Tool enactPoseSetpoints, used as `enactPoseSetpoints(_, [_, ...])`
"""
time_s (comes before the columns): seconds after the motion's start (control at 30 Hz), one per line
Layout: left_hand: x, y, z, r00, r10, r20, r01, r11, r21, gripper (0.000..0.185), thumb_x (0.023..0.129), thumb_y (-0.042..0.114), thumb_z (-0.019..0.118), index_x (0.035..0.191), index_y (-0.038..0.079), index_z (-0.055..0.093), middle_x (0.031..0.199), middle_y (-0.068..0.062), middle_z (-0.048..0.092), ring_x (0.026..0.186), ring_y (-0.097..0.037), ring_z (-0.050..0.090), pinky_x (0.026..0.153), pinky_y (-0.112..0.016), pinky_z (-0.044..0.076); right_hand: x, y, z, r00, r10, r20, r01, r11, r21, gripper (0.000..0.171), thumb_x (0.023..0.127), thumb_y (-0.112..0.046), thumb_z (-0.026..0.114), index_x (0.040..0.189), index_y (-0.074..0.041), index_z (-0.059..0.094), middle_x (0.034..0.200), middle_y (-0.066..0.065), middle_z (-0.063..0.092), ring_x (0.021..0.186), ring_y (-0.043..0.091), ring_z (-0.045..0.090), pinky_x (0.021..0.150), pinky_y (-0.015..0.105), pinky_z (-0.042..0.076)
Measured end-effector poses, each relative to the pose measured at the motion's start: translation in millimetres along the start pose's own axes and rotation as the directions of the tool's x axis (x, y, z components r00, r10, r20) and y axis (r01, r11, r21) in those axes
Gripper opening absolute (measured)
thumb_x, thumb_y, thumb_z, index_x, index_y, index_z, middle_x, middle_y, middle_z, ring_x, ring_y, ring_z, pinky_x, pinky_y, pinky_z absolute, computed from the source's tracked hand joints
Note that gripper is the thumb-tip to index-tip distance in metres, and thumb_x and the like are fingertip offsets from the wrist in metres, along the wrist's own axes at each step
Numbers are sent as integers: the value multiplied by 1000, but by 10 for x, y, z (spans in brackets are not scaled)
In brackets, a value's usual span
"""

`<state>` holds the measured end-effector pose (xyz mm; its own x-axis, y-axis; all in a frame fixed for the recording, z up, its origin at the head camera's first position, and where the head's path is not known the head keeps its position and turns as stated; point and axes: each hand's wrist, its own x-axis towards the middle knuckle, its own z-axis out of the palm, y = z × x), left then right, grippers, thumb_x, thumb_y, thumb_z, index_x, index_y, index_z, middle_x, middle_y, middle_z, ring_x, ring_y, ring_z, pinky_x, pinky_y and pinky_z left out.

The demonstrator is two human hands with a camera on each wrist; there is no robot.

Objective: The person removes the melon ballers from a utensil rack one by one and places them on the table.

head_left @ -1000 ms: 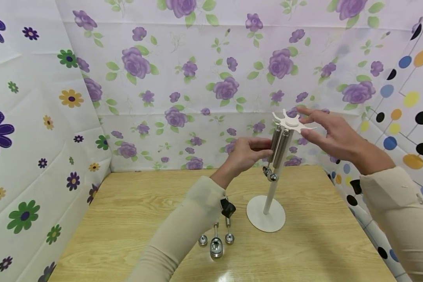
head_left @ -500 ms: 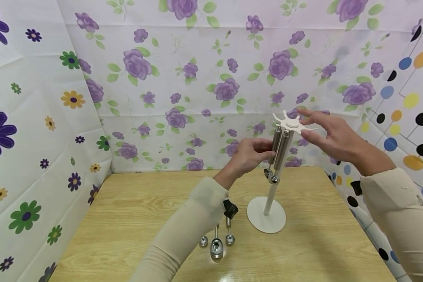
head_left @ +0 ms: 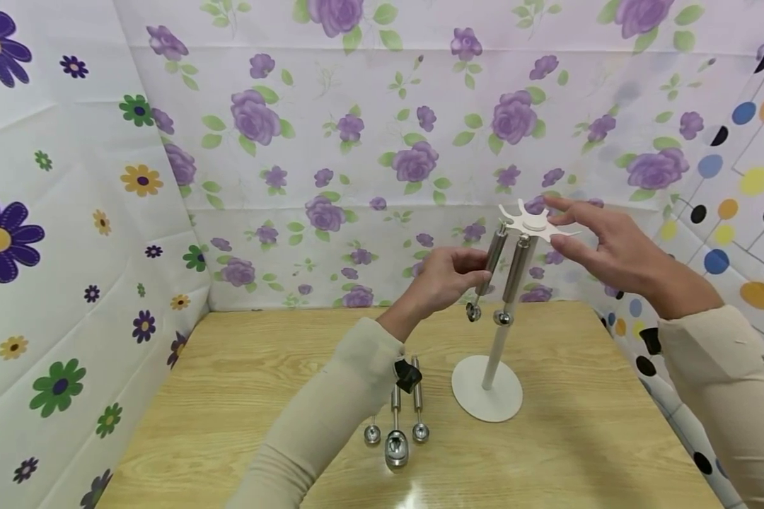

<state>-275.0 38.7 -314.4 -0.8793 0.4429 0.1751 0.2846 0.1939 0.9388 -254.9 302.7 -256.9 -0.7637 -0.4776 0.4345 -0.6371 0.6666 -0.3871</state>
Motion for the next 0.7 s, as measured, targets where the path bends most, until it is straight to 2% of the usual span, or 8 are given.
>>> enactPoseSetpoints(0.4, [-59,46,-99,999,20,-27,-20,1000,14,27,95,5,69,122,1,70,110,-9,72,97,-13,68,83,-22,55,0,-31,-5,1000,-2,-6,2,1000,-1,26,102,-21,58,120,-2,60,157,6,39,140,43,36,105,70,30])
enactPoseSetpoints(0.6, [-91,-47,-151,998,51,-22,-50,999,15,27,94,3,69,121,0,70,109,-11,72,95,-14,68,82,-23,56,-12,-25,-3,1000,-14,-12,14,1000,-6,27,102,-20,57,121,-1,60,156,6,39,139,44,37,105,69,30])
enactPoseSetpoints(0.7, [-114,-115,-181,999,46,-27,-46,999,14,26,94,4,69,120,1,71,107,-10,72,94,-13,67,81,-23,56,-6,-31,1,1000,-16,-13,16,1000,-7,27,102,-20,58,121,-1,60,156,6,39,139,43,37,106,69,30])
